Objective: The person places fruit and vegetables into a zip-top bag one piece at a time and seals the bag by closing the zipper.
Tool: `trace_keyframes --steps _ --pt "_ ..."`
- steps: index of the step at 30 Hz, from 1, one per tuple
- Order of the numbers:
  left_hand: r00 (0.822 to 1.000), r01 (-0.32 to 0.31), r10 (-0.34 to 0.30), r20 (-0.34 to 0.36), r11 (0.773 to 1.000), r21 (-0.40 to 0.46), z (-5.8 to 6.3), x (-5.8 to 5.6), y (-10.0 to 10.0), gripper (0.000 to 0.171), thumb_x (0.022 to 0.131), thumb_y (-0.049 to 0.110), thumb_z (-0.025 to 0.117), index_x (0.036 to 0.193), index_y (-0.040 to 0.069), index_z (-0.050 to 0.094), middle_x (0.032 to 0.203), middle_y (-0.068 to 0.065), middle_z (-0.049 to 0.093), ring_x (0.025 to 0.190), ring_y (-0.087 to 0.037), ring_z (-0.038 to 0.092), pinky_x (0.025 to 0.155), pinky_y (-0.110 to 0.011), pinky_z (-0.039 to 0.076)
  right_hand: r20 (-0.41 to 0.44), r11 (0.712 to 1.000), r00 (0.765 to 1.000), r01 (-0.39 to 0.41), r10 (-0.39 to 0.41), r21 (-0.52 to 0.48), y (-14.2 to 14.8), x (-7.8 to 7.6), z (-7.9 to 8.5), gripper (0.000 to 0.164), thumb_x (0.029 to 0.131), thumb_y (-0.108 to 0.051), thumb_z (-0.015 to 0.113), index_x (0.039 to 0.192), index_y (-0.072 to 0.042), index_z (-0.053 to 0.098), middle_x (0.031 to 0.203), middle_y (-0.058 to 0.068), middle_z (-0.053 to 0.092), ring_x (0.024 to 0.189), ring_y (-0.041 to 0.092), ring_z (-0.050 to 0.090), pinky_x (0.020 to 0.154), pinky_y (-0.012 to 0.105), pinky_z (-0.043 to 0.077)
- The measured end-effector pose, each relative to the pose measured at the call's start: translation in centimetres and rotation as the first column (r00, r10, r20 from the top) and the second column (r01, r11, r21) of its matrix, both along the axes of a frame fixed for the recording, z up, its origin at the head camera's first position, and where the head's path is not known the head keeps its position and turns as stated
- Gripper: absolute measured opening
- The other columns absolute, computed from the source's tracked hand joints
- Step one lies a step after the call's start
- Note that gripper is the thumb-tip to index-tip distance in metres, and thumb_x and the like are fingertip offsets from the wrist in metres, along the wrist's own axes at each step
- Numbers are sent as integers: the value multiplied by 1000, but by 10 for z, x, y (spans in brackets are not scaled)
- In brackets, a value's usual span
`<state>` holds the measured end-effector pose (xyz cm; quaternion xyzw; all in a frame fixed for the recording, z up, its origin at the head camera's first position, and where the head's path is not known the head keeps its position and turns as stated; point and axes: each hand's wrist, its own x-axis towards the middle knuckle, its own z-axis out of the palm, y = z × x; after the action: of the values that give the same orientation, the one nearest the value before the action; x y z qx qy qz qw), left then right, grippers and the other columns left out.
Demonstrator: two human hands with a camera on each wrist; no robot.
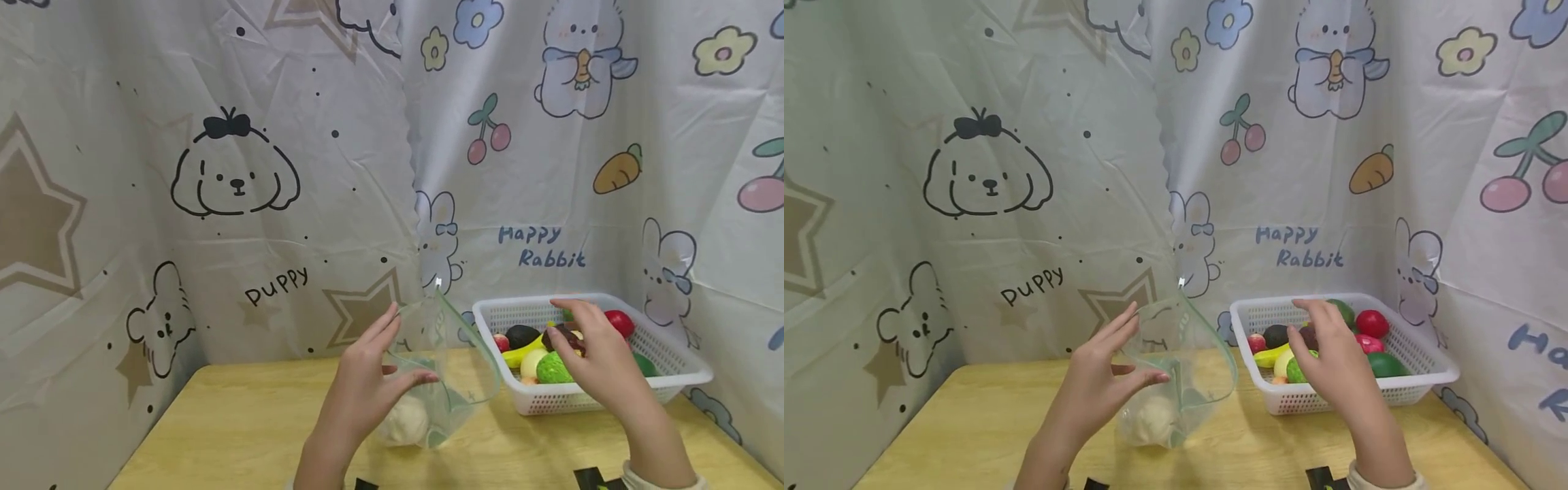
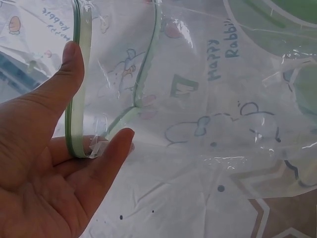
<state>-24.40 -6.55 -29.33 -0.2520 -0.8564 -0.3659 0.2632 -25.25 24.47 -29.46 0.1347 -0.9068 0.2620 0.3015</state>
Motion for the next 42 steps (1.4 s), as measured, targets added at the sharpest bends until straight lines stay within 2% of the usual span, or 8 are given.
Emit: trace_keyframes --steps 3,9,12,25,29,34,40,42 --pt "1000 -4 4 -18 1000 -18 3 1 -1 88 68 56 69 139 11 44 152 2 35 117 -15 54 68 -18 59 197 995 978 54 -71 89 7 -11 -13 54 91 -29 57 132 3 43 131 36 38 111 53 45 86 72 43" --pt "1000 15 -15 20 999 -32 6 4 -1 89 68 57 67 140 11 42 152 1 33 88 -11 67 71 -22 60 445 970 875 102 -194 222 15 -31 -43 66 86 -34 59 131 9 39 127 49 29 99 63 47 79 76 44" --pt "1000 10 -9 26 999 -44 6 5 -2 89 69 58 67 141 11 41 153 1 32 82 -11 68 72 -22 60 473 964 851 128 -228 235 14 -36 -50 67 85 -34 60 131 9 39 124 49 32 97 60 50 77 74 46" --pt "1000 23 -23 2 998 -57 5 6 -2 89 70 57 67 140 9 42 153 0 30 109 -16 60 72 -22 60 481 940 809 270 -338 207 13 -47 -65 73 83 -40 61 132 9 37 118 45 46 105 56 45 82 75 35" --pt "1000 6 -8 -29 998 -57 4 5 -4 87 70 56 68 139 8 44 153 -1 32 101 -14 63 70 -21 59 455 942 826 272 -334 197 13 -48 -67 74 82 -40 63 131 9 37 116 46 45 101 56 46 79 73 37" --pt "999 -3 1 -33 999 -52 3 5 -7 86 70 54 69 139 8 44 152 -1 34 100 -13 63 69 -21 59 341 951 888 281 -309 130 5 -44 -59 70 82 -39 64 128 6 38 112 42 46 92 55 52 74 71 43" --pt "1000 -7 5 -31 998 -69 3 5 -6 87 71 55 68 141 10 41 153 0 32 88 -11 67 69 -20 59 29 983 986 169 -167 -76 -17 -25 -25 72 83 -42 65 134 1 38 115 30 51 89 41 55 71 59 54" --pt "999 -5 2 -38 998 -69 3 4 -5 87 71 55 68 141 10 41 153 -1 32 89 -11 66 69 -20 59 -96 987 991 77 -91 -139 -30 -15 -13 71 81 -37 69 136 -5 38 114 23 53 85 30 56 67 39 57"
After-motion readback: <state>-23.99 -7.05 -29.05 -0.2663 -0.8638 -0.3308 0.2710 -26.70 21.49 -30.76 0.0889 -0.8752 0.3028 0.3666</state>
